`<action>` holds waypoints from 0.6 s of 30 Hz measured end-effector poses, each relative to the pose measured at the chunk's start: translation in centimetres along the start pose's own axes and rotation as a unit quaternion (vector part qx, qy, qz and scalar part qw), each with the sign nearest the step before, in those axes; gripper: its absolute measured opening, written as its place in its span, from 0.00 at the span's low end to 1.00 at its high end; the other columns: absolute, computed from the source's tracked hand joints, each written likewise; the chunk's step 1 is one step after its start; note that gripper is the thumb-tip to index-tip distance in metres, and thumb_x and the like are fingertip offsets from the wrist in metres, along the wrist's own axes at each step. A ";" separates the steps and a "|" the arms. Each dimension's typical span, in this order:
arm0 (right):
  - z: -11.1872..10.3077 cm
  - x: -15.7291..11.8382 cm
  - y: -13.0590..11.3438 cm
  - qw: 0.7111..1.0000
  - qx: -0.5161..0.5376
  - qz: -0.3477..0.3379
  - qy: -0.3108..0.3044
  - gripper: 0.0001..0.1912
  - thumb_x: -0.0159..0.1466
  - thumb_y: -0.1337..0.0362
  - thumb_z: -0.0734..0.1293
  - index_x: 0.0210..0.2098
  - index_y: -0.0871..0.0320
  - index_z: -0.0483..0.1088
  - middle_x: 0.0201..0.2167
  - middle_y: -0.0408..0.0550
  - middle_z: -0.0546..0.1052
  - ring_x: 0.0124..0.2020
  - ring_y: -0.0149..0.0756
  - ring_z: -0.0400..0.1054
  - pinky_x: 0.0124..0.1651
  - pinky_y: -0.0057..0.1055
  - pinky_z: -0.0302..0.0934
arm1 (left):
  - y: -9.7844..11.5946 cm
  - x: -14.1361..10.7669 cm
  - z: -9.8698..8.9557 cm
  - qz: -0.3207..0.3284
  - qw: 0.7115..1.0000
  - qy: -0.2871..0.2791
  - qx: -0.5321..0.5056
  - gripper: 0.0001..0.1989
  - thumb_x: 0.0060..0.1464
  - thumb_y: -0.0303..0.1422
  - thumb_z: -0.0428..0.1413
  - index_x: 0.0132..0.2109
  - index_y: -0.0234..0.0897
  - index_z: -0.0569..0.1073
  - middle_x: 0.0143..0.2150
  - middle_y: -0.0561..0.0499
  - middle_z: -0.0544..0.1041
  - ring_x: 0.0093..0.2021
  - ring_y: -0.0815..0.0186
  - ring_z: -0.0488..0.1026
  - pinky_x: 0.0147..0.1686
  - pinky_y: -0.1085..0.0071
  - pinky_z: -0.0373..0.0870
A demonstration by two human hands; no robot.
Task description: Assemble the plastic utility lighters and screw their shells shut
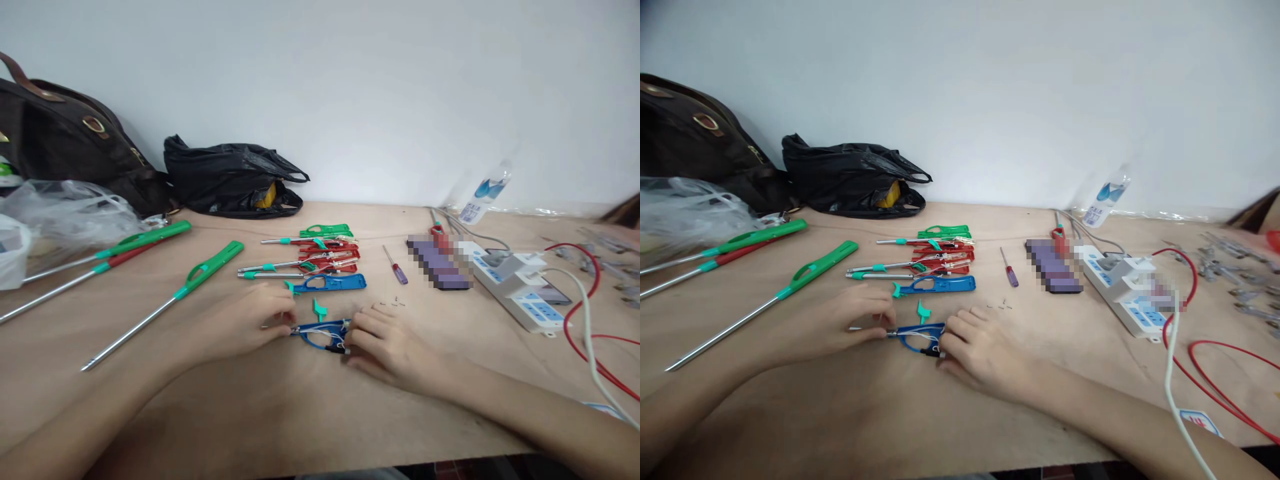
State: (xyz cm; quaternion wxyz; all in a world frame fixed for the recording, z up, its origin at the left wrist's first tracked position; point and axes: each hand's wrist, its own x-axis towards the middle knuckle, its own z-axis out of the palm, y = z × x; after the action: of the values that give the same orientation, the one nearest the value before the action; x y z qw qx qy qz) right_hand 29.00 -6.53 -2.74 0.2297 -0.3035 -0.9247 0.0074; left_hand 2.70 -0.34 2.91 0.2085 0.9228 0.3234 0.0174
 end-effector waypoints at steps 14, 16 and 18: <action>1.5 0.0 -0.1 0.999 -0.014 -0.009 0.029 0.09 0.67 0.69 0.60 0.32 0.61 0.68 0.30 0.49 0.71 0.31 0.37 0.63 0.33 0.31 0.59 | -0.3 0.0 1.8 -0.013 0.999 0.047 0.004 0.08 0.55 0.27 0.50 0.29 0.35 0.70 0.30 0.51 0.71 0.29 0.66 0.66 0.27 0.71 0.56; 1.6 0.0 -0.1 0.999 -0.014 -0.008 0.034 0.09 0.67 0.69 0.59 0.32 0.61 0.68 0.29 0.48 0.71 0.31 0.37 0.62 0.33 0.31 0.58 | -0.5 0.0 2.1 -0.016 0.999 0.049 0.007 0.08 0.55 0.26 0.49 0.29 0.36 0.70 0.29 0.51 0.71 0.29 0.66 0.66 0.27 0.71 0.56; 1.7 0.0 -0.1 0.999 -0.014 -0.007 0.035 0.08 0.67 0.69 0.59 0.32 0.60 0.67 0.29 0.48 0.71 0.31 0.36 0.62 0.33 0.31 0.58 | -0.5 0.1 2.3 -0.021 0.999 0.044 0.012 0.09 0.55 0.25 0.48 0.29 0.35 0.70 0.30 0.51 0.71 0.29 0.66 0.66 0.28 0.71 0.56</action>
State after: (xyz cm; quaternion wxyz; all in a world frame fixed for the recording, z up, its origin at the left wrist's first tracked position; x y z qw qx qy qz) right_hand 28.21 -6.37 -4.23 0.2578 -0.2998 -0.9183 -0.0176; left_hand 2.82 -0.78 0.62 0.1831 0.9168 0.3515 0.0494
